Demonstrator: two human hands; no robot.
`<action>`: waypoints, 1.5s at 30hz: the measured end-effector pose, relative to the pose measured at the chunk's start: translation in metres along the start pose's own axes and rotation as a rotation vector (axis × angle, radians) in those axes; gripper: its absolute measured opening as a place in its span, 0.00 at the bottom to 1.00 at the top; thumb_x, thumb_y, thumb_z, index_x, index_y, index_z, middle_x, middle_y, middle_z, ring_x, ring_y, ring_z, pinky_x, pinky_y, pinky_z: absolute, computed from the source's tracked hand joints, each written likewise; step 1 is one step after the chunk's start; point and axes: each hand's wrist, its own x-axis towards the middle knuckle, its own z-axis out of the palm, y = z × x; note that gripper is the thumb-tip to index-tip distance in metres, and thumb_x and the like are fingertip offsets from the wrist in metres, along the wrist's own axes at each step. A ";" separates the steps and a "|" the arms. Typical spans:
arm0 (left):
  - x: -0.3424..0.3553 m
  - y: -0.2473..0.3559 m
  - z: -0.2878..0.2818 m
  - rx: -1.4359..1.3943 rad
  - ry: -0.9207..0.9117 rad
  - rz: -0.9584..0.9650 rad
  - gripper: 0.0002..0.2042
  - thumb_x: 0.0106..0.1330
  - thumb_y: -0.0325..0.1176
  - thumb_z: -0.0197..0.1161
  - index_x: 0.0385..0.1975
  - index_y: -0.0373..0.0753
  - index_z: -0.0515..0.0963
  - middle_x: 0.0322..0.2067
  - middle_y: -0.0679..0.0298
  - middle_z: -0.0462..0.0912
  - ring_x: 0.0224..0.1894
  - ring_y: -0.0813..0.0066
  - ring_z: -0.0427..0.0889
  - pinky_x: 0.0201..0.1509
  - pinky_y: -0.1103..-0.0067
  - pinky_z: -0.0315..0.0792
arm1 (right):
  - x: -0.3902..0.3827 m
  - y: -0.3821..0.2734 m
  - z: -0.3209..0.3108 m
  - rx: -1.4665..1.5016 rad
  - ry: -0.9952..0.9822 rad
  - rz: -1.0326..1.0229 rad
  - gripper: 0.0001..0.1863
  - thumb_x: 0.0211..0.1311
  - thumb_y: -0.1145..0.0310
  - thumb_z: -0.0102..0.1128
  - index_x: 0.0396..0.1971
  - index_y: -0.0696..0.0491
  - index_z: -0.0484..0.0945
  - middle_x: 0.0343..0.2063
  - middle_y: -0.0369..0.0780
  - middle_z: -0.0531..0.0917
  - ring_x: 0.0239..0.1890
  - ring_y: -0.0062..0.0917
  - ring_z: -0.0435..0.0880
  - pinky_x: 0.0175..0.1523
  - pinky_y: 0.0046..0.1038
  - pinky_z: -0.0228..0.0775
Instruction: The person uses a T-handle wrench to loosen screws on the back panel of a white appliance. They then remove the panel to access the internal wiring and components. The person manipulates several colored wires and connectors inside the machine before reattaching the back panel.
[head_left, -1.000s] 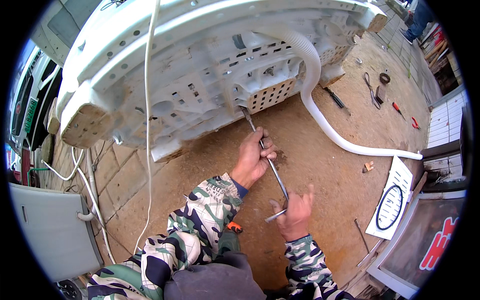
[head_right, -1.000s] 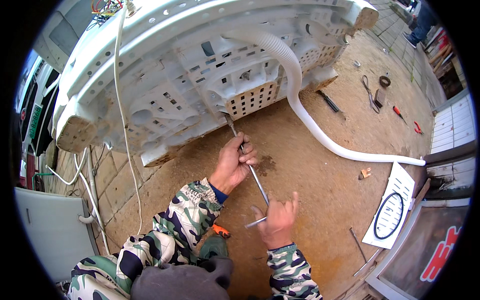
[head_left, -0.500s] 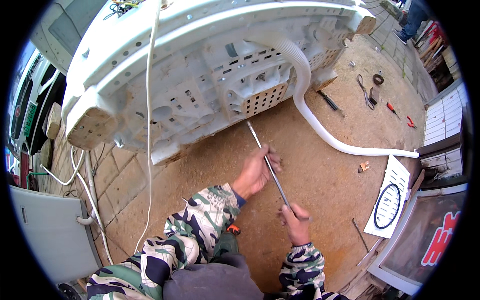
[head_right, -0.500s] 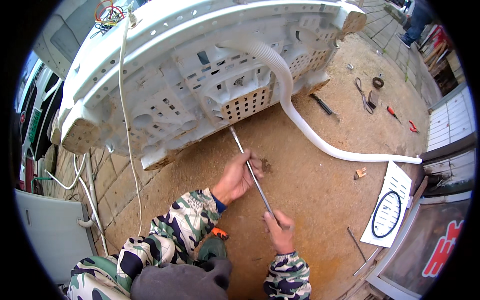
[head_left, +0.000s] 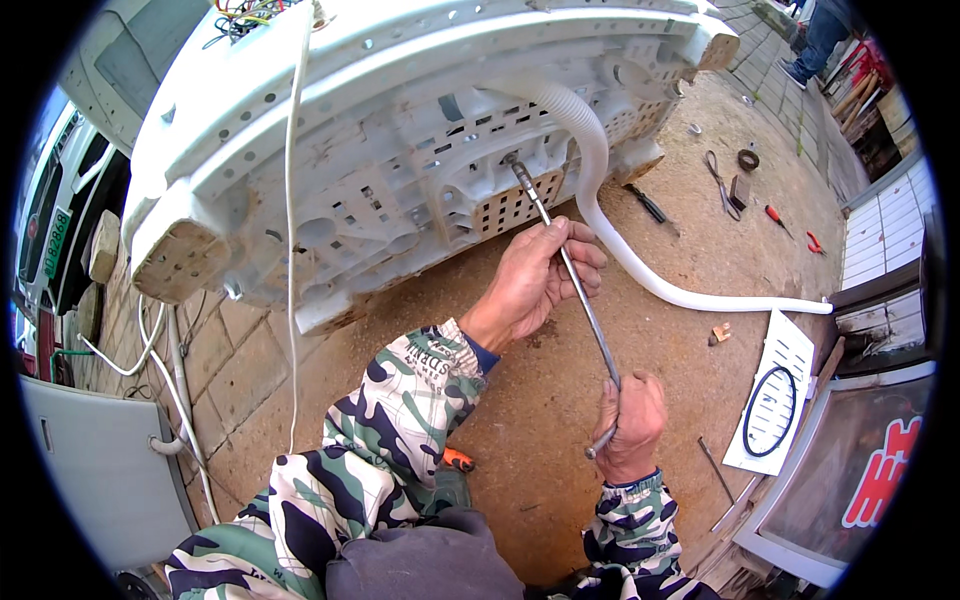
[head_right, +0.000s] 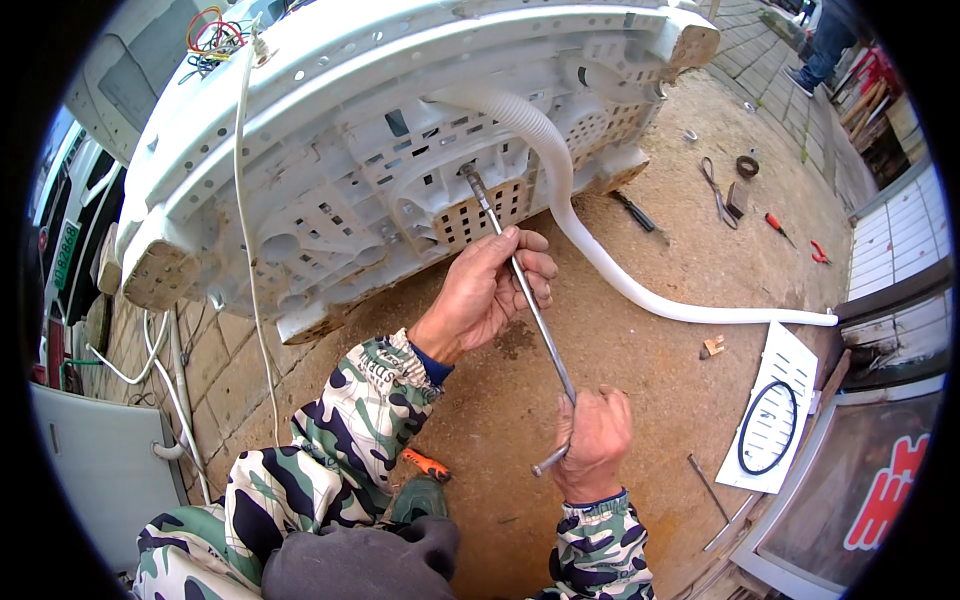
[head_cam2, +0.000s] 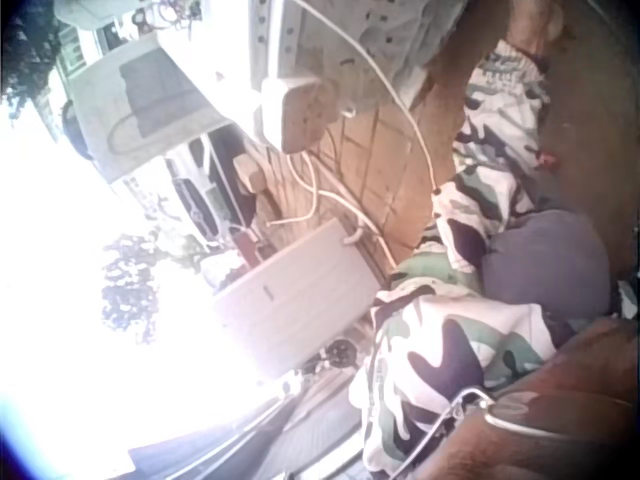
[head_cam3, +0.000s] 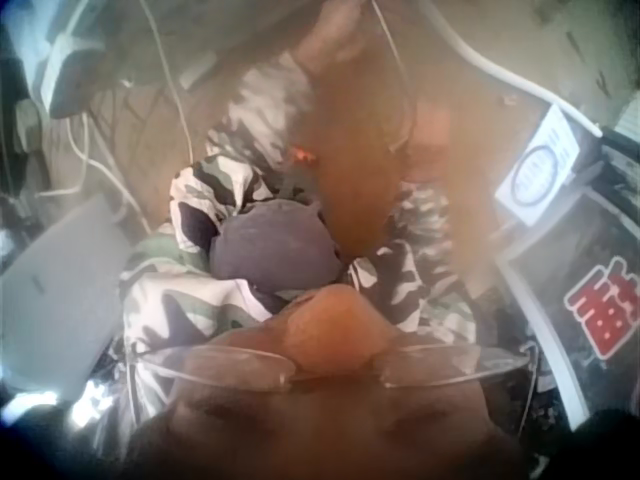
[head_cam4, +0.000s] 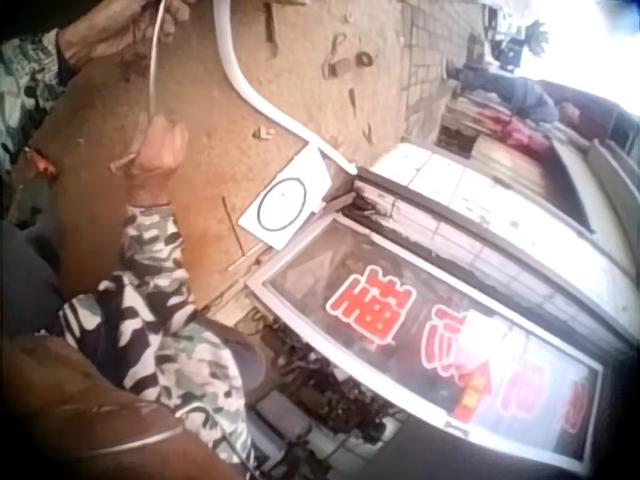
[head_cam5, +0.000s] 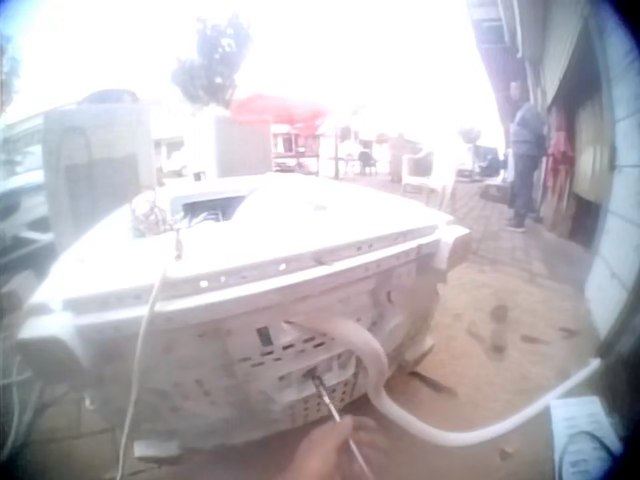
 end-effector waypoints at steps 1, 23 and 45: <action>0.001 -0.001 -0.002 -0.001 -0.007 0.001 0.19 0.84 0.42 0.40 0.50 0.32 0.72 0.34 0.57 0.86 0.31 0.71 0.88 0.40 0.71 0.88 | -0.002 0.005 0.002 -0.021 0.004 -0.030 0.08 0.58 0.75 0.67 0.32 0.60 0.76 0.23 0.47 0.74 0.29 0.48 0.78 0.47 0.49 0.75; 0.010 0.011 -0.007 -0.096 -0.063 -0.016 0.19 0.84 0.42 0.38 0.49 0.32 0.71 0.33 0.57 0.85 0.31 0.67 0.87 0.42 0.71 0.87 | 0.022 -0.008 -0.011 -0.514 0.070 -0.182 0.08 0.59 0.76 0.66 0.38 0.60 0.82 0.23 0.40 0.69 0.30 0.34 0.74 0.64 0.54 0.69; 0.008 0.010 -0.004 -0.055 0.035 0.021 0.16 0.83 0.42 0.45 0.45 0.33 0.73 0.31 0.58 0.85 0.29 0.67 0.88 0.38 0.74 0.88 | 0.026 -0.014 -0.026 1.404 -0.087 1.083 0.23 0.78 0.52 0.50 0.53 0.59 0.72 0.24 0.33 0.71 0.25 0.22 0.71 0.41 0.32 0.70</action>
